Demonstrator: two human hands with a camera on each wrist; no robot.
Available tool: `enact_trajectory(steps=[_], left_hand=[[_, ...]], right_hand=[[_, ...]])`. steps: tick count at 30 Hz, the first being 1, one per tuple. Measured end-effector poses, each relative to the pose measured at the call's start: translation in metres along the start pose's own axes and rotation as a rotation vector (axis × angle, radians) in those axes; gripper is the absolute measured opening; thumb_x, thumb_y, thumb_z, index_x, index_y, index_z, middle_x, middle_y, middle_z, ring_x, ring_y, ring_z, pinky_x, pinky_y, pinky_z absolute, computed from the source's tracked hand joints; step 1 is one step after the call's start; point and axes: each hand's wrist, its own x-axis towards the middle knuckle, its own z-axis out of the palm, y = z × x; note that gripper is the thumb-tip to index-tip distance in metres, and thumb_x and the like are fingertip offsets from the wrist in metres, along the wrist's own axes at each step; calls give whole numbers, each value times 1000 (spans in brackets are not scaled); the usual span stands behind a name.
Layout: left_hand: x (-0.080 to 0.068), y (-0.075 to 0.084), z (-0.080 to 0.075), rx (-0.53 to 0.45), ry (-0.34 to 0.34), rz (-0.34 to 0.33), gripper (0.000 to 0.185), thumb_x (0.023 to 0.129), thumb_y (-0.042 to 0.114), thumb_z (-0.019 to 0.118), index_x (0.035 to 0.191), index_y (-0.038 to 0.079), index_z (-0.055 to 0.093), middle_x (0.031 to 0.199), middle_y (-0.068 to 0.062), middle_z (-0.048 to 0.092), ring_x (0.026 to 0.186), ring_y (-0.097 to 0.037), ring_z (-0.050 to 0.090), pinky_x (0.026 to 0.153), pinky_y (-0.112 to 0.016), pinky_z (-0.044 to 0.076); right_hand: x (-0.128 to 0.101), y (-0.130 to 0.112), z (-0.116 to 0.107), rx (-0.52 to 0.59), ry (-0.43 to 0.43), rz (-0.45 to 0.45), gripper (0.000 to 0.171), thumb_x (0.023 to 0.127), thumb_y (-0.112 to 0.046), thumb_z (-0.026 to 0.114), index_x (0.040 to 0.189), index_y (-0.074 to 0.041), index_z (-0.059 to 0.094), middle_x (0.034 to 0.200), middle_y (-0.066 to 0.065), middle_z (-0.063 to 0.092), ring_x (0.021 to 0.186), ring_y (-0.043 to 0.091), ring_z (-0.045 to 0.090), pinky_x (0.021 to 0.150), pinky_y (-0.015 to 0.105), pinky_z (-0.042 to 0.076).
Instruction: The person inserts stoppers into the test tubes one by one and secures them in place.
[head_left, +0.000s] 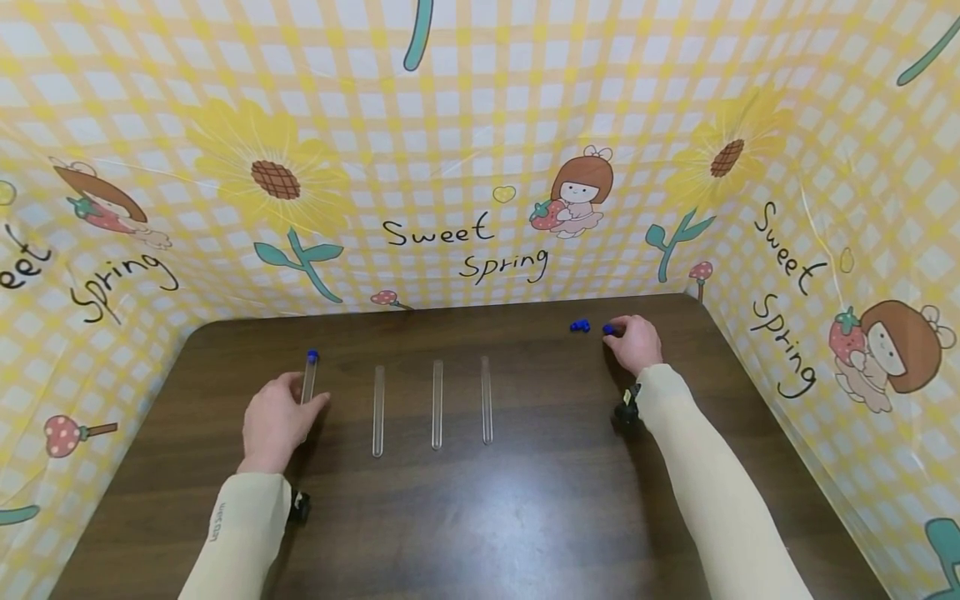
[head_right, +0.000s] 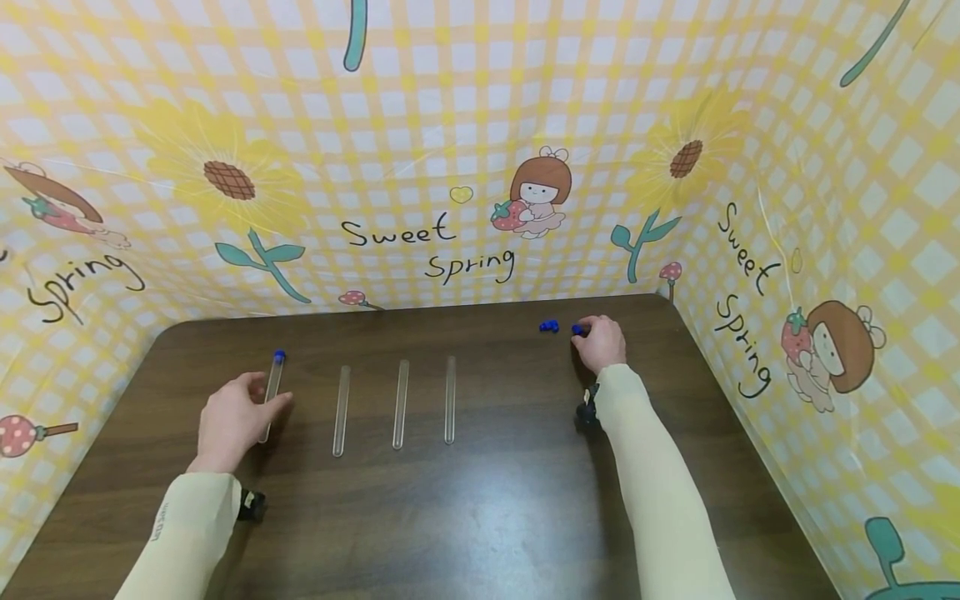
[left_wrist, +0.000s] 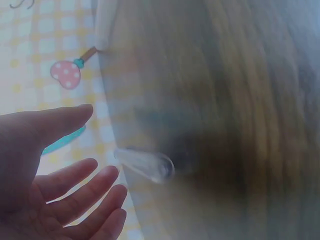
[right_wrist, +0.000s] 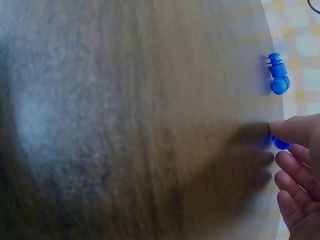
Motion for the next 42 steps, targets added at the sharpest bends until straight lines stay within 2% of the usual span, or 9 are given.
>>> enact_trajectory(steps=[3,9,13,21,26,33,42], left_hand=[[-1,8,2,5,3,9,65,94,36,72,136,-9,54,116,-28,62,99,-44,60,79,-58,48],[-3,20,5,-1,35,80,60,94,34,73,134,-7,57,118,-27,64,103,-48,59,83,-59,47],[-4,28,8,-20,40,103,57,93,34,73,133,-5,59,118,-26,65,104,-48,59,84,-59,47],[-8,39,18,-31,-26,100,60,94,36,72,136,-4,57,122,-26,64,106,-46,60,85,-58,48],[-12,45,24,-28,-55,107,58,94,35,73,134,-4,59,116,-23,65,98,-40,62,80,-55,50],[-21,49,34,-20,-53,155,54,92,32,76,128,-5,63,106,-19,67,90,-34,63,77,-52,50],[-27,52,43,-50,-78,141,46,87,30,81,117,-2,69,85,-6,63,70,-21,56,66,-41,48]], right_hand=[[-1,-1,0,12,0,6,32,95,-16,73,121,3,69,121,25,64,114,42,58,99,55,44],[-1,-3,1,47,8,0,27,96,-15,71,116,3,71,116,23,67,108,40,60,95,54,47],[-2,-4,2,65,13,3,25,97,-14,70,115,3,71,114,22,68,105,39,61,93,53,48],[-4,-3,3,98,42,7,23,97,-13,69,113,3,71,109,21,69,101,37,62,90,51,49],[-6,-2,4,139,68,5,24,98,-15,70,113,3,71,105,19,69,97,35,62,88,51,50],[-9,-1,7,207,100,5,24,99,-16,69,115,2,71,107,18,69,99,34,64,88,49,51],[-13,-6,8,271,130,19,25,100,-17,68,117,2,70,109,18,70,100,34,63,89,49,51]])
